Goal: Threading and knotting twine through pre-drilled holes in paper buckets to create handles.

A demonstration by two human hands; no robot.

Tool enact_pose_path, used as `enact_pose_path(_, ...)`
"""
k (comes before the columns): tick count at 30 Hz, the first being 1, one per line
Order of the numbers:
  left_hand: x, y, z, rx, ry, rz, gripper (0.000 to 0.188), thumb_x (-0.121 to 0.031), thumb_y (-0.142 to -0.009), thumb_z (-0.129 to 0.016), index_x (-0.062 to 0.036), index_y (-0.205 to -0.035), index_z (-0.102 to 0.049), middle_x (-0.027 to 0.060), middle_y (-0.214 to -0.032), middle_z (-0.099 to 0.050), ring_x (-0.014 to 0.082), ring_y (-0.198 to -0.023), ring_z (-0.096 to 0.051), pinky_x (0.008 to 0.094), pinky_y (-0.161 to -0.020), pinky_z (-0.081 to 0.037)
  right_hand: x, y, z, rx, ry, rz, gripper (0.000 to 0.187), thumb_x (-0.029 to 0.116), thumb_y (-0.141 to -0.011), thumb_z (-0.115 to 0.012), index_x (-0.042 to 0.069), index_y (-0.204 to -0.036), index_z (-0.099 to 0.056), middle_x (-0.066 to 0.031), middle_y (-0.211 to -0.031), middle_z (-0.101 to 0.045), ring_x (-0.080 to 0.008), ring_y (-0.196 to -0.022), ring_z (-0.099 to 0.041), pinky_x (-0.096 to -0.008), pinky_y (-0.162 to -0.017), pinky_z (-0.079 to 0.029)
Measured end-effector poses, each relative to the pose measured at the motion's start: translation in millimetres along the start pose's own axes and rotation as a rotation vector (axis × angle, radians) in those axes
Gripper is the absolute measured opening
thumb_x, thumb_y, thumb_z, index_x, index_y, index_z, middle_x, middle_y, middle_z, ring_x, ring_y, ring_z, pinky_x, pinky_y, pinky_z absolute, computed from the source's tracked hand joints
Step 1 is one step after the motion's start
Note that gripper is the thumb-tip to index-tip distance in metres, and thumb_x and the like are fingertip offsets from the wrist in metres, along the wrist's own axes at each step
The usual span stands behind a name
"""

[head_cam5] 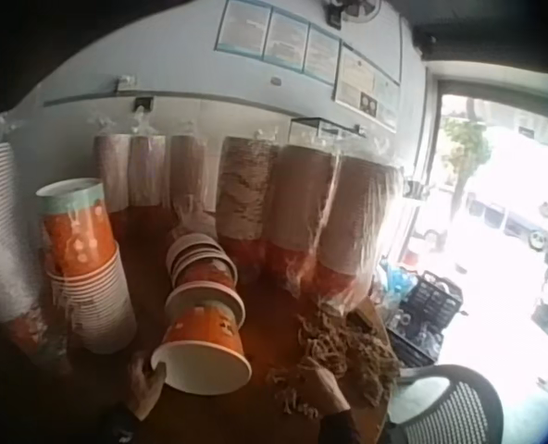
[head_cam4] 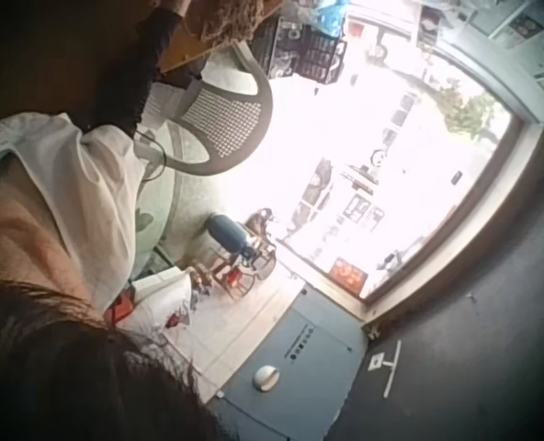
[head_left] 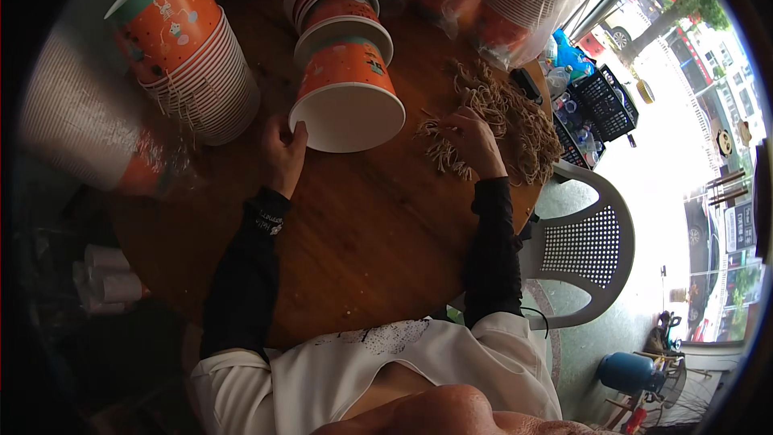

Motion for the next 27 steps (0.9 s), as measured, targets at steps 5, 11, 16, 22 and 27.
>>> enact_pose_path(5, 2, -1, -1, 0.018, -0.038, 0.017, 0.022, -0.019, -0.089, -0.067, -0.0002, -0.097, -0.060, 0.0027, -0.080, -0.059, 0.0115, -0.072, -0.054, 0.0279, -0.065, -0.047, 3, -1, -7, 0.064, 0.116, 0.044, 0.011, 0.011, -0.083, -0.068, 0.008, -0.092, -0.070, -0.0088, -0.097, -0.059, -0.0299, -0.087, -0.063, -0.0405, -0.073, -0.050)
enact_pose_path(11, -11, -2, -9, -0.035, 0.097, 0.008, 0.030, -0.020, -0.088, -0.069, -0.0006, -0.106, -0.056, 0.0047, -0.089, -0.059, 0.0128, -0.075, -0.056, 0.0288, -0.067, -0.048, 11, -2, -3, -0.044, -0.017, 0.044, 0.010, 0.008, -0.086, -0.067, 0.003, -0.094, -0.067, -0.0066, -0.086, -0.061, -0.0191, -0.074, -0.062, -0.0321, -0.067, -0.050)
enact_pose_path(16, -26, -3, -7, -0.130, -0.008, -0.138, 0.033, -0.016, -0.087, -0.068, -0.0013, -0.113, -0.054, 0.0119, -0.111, -0.056, 0.0221, -0.102, -0.054, 0.0356, -0.088, -0.046, 26, -2, -9, -0.167, -0.433, -0.073, 0.012, 0.010, -0.089, -0.065, 0.001, -0.096, -0.064, -0.0044, -0.080, -0.066, -0.0074, -0.074, -0.060, -0.0262, -0.064, -0.049)
enact_pose_path(22, -67, 24, -7, -0.082, -0.286, -0.634, 0.032, -0.009, -0.086, -0.064, -0.0022, -0.116, -0.055, 0.0151, -0.123, -0.054, 0.0285, -0.117, -0.051, 0.0395, -0.099, -0.042, 37, -1, -29, -0.141, -0.644, -0.236, 0.014, 0.012, -0.091, -0.065, 0.000, -0.097, -0.063, -0.0037, -0.078, -0.066, -0.0061, -0.064, -0.058, -0.0232, -0.054, -0.047)
enact_pose_path(27, -92, 53, -46, 0.293, 0.026, -0.392, 0.025, 0.000, -0.087, -0.060, -0.0033, -0.112, -0.058, 0.0126, -0.112, -0.060, 0.0297, -0.110, -0.056, 0.0372, -0.090, -0.048, 50, 0, -31, -0.116, -0.808, -0.240, 0.014, 0.012, -0.093, -0.063, -0.001, -0.098, -0.062, -0.0030, -0.078, -0.064, -0.0064, -0.066, -0.059, -0.0226, -0.056, -0.047)
Point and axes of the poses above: each hand's wrist, its own y-axis away from the middle knuckle, its own z-axis out of the back of the hand, x = y × z, the point moved 2 cm from there along -y, towards the middle knuckle
